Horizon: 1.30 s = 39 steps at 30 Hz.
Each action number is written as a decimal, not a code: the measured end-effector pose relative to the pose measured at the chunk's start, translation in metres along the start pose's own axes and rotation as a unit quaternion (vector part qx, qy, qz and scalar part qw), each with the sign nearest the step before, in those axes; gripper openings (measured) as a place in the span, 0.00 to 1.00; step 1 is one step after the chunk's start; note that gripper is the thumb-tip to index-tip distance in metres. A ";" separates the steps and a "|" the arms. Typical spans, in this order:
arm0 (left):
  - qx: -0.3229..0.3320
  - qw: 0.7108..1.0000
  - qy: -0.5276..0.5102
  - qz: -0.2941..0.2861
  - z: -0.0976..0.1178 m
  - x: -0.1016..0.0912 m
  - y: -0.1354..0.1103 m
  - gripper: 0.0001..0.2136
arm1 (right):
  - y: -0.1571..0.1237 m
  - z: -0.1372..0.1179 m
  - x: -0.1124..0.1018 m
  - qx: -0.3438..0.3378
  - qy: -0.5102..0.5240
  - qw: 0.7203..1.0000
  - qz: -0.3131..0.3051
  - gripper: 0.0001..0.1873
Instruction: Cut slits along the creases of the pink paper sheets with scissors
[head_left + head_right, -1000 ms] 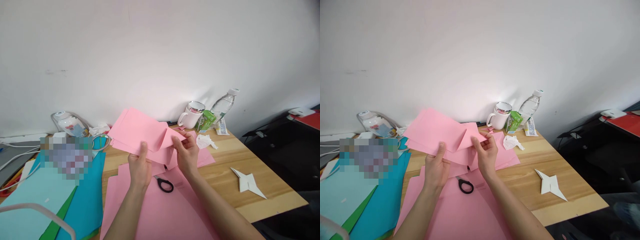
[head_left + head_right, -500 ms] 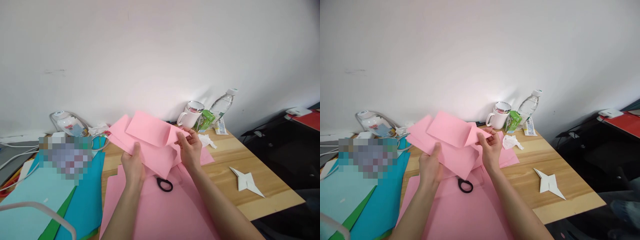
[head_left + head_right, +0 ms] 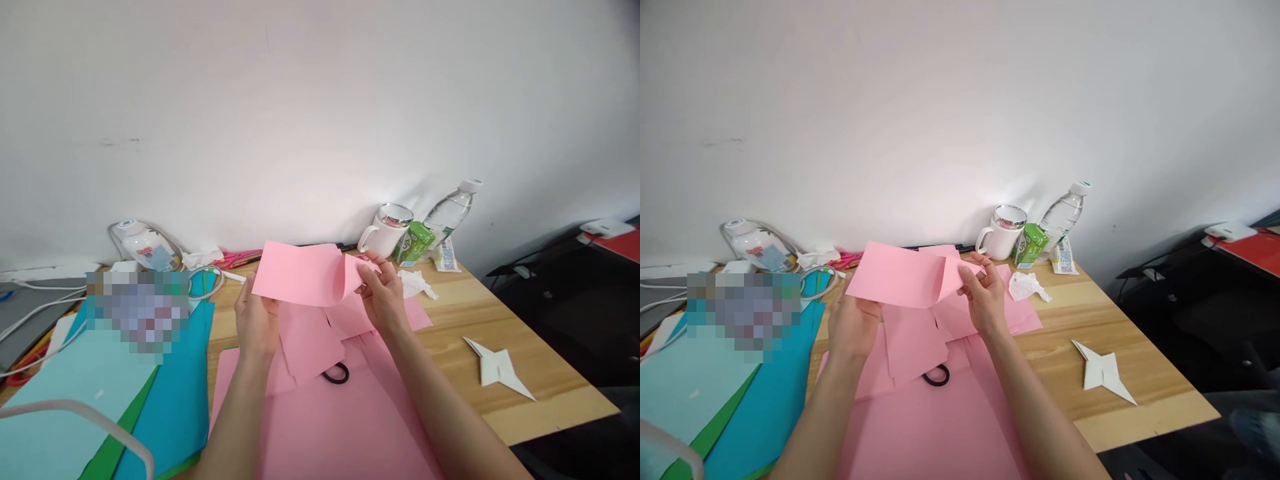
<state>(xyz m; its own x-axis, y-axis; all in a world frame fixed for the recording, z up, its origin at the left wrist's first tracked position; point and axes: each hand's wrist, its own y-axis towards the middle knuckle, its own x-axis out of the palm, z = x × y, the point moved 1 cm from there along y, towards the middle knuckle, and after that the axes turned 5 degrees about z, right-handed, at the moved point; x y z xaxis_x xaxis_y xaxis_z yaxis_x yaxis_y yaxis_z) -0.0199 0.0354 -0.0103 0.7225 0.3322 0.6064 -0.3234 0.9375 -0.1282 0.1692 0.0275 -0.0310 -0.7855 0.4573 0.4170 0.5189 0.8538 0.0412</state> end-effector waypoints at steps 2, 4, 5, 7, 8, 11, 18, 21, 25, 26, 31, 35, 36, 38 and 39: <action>-0.129 0.987 -0.085 -0.047 0.005 0.003 0.000 0.17 | 0.000 0.001 -0.001 -0.002 -0.009 1.000 -0.008 0.22; -0.205 0.964 -0.114 -0.129 0.009 0.005 -0.002 0.23 | -0.001 0.002 -0.002 -0.015 -0.034 0.999 -0.018 0.22; -0.222 0.954 -0.115 -0.167 0.011 0.005 -0.003 0.24 | -0.001 0.002 -0.002 -0.026 -0.051 0.998 -0.025 0.22; -0.231 0.942 -0.102 -0.222 0.014 0.002 -0.005 0.23 | -0.001 0.000 -0.003 -0.049 -0.087 0.994 -0.036 0.23; -0.228 0.940 -0.092 -0.238 0.015 0.000 -0.006 0.21 | -0.001 -0.001 -0.004 -0.058 -0.102 0.992 -0.041 0.23; -0.209 0.945 -0.064 -0.242 0.017 -0.008 -0.005 0.19 | -0.001 -0.005 -0.005 -0.074 -0.126 0.988 -0.057 0.23; -0.285 0.939 -0.028 -0.190 0.014 -0.011 0.003 0.24 | 0.003 -0.005 -0.009 -0.077 -0.125 0.984 -0.097 0.24; -0.349 0.914 -0.020 -0.205 0.010 -0.010 0.003 0.23 | 0.004 -0.004 -0.010 -0.083 -0.135 0.982 -0.098 0.26; -0.417 0.866 0.025 -0.276 0.005 -0.014 0.001 0.24 | 0.004 -0.003 -0.011 -0.091 -0.169 0.977 -0.097 0.25; -0.431 0.854 0.034 -0.290 0.004 -0.015 0.001 0.25 | 0.004 -0.003 -0.011 -0.095 -0.178 0.975 -0.098 0.25; -0.430 0.823 0.069 -0.363 0.001 -0.018 -0.001 0.26 | 0.004 -0.005 -0.011 -0.108 -0.198 0.968 -0.108 0.25; -0.379 0.805 0.111 -0.443 0.002 -0.015 -0.005 0.25 | 0.003 -0.007 -0.010 -0.103 -0.185 0.971 -0.108 0.24; -0.373 0.802 0.120 -0.450 0.003 -0.014 -0.006 0.25 | 0.003 -0.007 -0.010 -0.101 -0.181 0.972 -0.107 0.24; -0.363 0.803 0.147 -0.450 0.003 -0.011 -0.008 0.25 | 0.004 -0.007 -0.010 -0.095 -0.173 0.975 -0.105 0.23; -0.356 0.805 0.166 -0.444 0.003 -0.010 -0.009 0.25 | 0.004 -0.007 -0.010 -0.090 -0.168 0.976 -0.103 0.23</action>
<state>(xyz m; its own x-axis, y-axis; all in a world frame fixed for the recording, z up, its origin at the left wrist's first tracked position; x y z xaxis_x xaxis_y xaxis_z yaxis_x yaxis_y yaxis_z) -0.0262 0.0230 -0.0132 0.6384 -0.6030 0.4784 0.7572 0.6036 -0.2496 0.1814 0.0245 -0.0285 -0.9301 0.3620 0.0619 0.3650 0.8925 0.2649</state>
